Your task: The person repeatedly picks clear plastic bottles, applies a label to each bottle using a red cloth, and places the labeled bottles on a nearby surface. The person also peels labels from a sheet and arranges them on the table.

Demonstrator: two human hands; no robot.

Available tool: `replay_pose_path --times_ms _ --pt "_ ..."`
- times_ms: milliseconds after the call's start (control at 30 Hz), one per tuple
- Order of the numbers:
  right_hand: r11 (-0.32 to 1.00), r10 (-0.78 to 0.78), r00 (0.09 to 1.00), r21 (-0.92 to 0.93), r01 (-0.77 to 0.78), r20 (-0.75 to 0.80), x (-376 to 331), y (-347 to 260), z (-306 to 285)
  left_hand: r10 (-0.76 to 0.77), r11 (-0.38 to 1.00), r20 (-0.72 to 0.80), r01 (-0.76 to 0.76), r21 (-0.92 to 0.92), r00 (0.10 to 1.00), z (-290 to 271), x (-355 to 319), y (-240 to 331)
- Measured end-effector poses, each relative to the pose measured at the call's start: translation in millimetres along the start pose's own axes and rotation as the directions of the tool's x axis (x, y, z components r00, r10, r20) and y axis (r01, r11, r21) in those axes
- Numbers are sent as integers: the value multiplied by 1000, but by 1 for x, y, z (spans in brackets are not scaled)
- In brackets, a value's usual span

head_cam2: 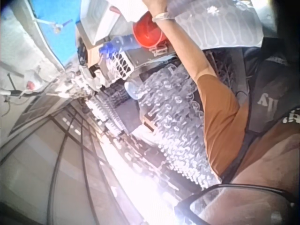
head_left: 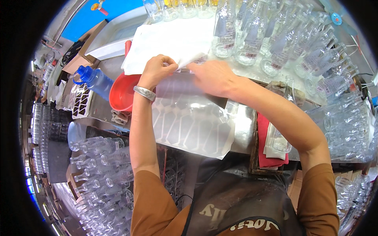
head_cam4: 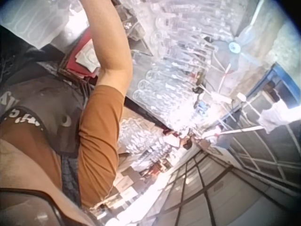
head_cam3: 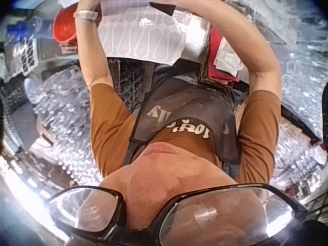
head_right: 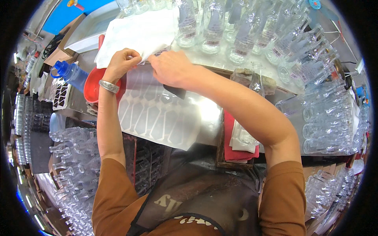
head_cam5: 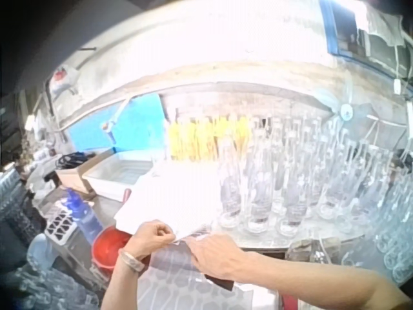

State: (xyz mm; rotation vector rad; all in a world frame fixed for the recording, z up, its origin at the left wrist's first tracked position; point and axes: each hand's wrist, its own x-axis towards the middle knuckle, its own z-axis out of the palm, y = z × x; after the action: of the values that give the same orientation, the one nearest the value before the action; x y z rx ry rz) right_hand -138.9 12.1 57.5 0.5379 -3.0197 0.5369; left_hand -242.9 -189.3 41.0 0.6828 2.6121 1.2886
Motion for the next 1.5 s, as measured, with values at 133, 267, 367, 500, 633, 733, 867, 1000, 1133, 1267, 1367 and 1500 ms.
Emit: replay_pose_path --times_ms 133,267,367,500,633,733,867,1000,1133,1267,1367,1500 --pt "999 -41 999 -33 42 23 10 -7 18 -159 973 47 164 -163 986 -3 0 8" --pt "999 -48 999 -20 48 1 12 -10 25 -230 818 93 244 -521 969 -16 6 -14" --pt "998 -42 999 -46 44 32 14 -11 25 -244 798 30 219 -562 969 -22 10 -15" --pt "1000 -26 1000 5 25 15 14 -14 17 -186 910 -131 121 -397 974 -34 23 1" --pt "999 -29 998 17 28 52 10 -18 9 -8 996 -264 -17 -90 965 -42 34 28" --pt "1000 -22 996 8 22 89 7 -16 3 169 983 -356 -132 126 919 -38 46 40" --pt "1000 -20 996 16 19 92 -1 -14 -6 277 946 -400 -176 271 874 -40 63 45" --pt "1000 -24 997 2 24 72 -9 -7 -13 284 933 -365 -168 318 887 -37 73 45" --pt "998 -56 996 -4 56 63 -22 -8 -17 268 907 -220 -168 387 938 -37 83 24" --pt "995 -93 996 39 93 2 -38 -6 -20 289 933 -379 -170 317 879 -39 86 37" --pt "991 -125 992 51 127 -29 -44 -9 -23 292 879 -219 -172 445 931 -32 84 30" --pt "988 -149 989 35 149 -18 -49 -12 -25 131 880 -49 -93 466 990 -16 88 0"
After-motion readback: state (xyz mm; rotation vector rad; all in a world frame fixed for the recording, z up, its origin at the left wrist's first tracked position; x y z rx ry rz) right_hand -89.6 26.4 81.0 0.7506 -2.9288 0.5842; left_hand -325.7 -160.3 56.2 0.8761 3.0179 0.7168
